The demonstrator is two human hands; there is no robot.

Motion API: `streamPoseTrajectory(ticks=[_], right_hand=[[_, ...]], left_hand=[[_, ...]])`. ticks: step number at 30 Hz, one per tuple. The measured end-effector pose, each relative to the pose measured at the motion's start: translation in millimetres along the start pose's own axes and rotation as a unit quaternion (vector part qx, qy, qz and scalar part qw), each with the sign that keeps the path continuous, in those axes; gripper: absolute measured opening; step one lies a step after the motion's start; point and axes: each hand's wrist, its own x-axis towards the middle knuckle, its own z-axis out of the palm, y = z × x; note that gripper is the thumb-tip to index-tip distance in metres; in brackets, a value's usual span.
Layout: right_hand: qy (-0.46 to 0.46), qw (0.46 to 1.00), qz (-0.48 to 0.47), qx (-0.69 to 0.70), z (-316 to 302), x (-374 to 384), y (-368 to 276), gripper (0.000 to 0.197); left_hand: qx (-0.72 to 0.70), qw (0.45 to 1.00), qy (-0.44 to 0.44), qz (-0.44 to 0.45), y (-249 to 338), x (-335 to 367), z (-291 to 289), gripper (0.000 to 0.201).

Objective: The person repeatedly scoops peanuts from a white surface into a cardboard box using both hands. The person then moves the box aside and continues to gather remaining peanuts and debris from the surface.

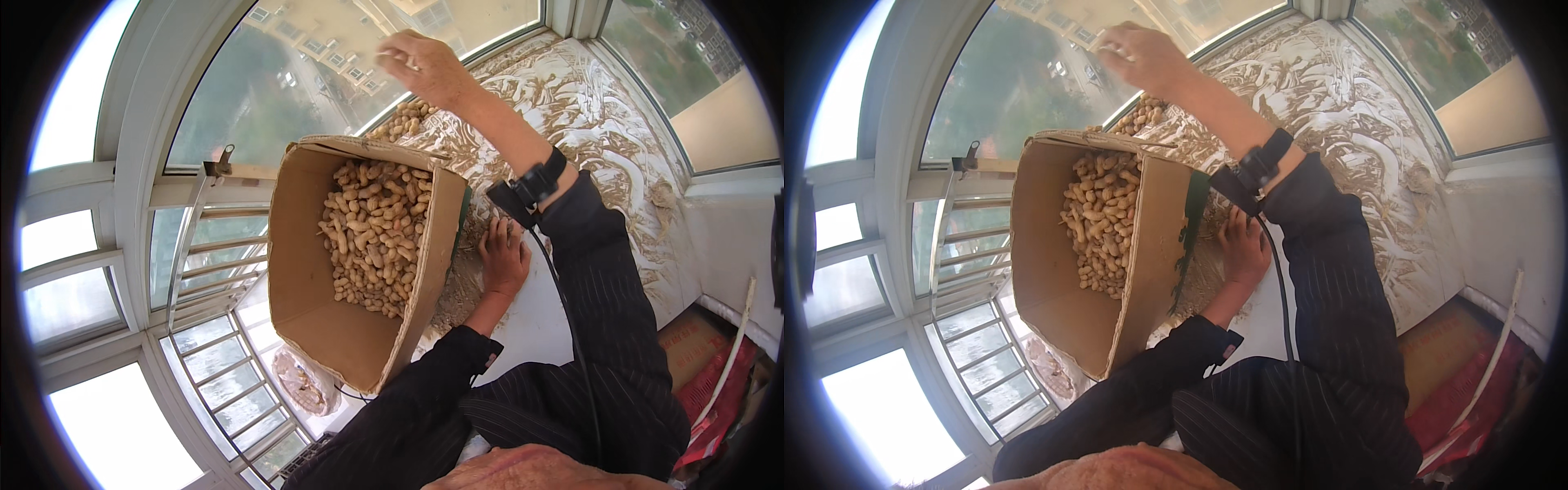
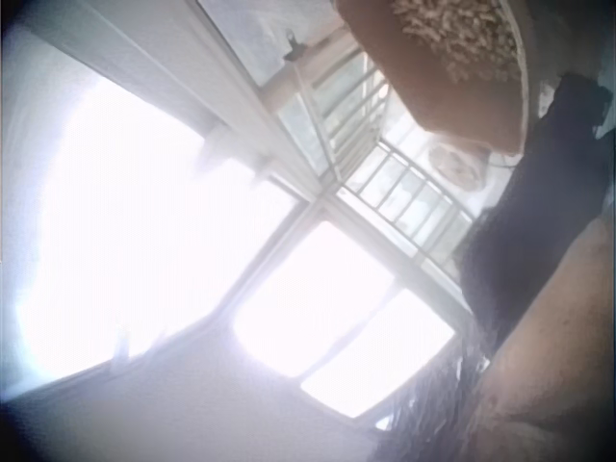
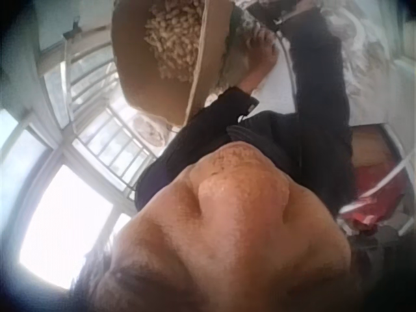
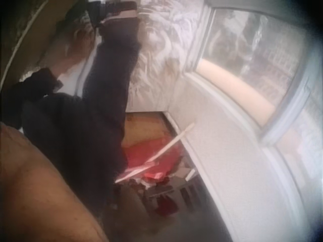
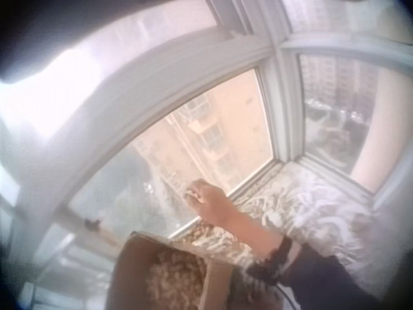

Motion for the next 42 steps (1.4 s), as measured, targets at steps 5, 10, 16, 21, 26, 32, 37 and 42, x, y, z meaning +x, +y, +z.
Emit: streamPoseTrajectory(ticks=[5, 10, 16, 21, 26, 32, 37, 42], right_hand=[[-0.207, 0.965, 0.011, -0.162, 53, -39, 113, 0.03], [-0.308, 0.874, -0.248, -0.283, 138, -50, 156, 0.036], [-0.336, 0.864, -0.244, -0.285, 147, -63, 169, 0.038], [-0.35, 0.846, -0.222, -0.336, 125, -53, 172, 0.028], [-0.238, 0.87, -0.213, -0.376, 78, -58, 185, 0.027], [-0.184, 0.893, -0.153, -0.381, 37, -66, 189, 0.03], [0.029, 0.927, 0.012, -0.375, 32, -76, 193, 0.054], [-0.067, 0.91, 0.109, -0.394, 63, -70, 183, 0.079]], left_hand=[[-0.001, 1.0, -0.026, -0.002, -1, 0, 0, 0.05], [-0.107, 0.993, -0.033, -0.035, -2, 0, -4, 0.054], [-0.083, 0.996, -0.032, -0.015, -1, -1, -9, 0.055], [-0.054, 0.998, 0.001, 0.02, -1, -1, -6, 0.056], [-0.033, 0.999, -0.021, -0.005, 2, 1, -6, 0.055], [-0.033, 0.999, -0.004, -0.011, 5, 3, -7, 0.054], [-0.028, 1.0, -0.002, -0.014, 5, 2, -5, 0.054], [-0.043, 0.999, 0.007, -0.008, 4, 3, -8, 0.057]])
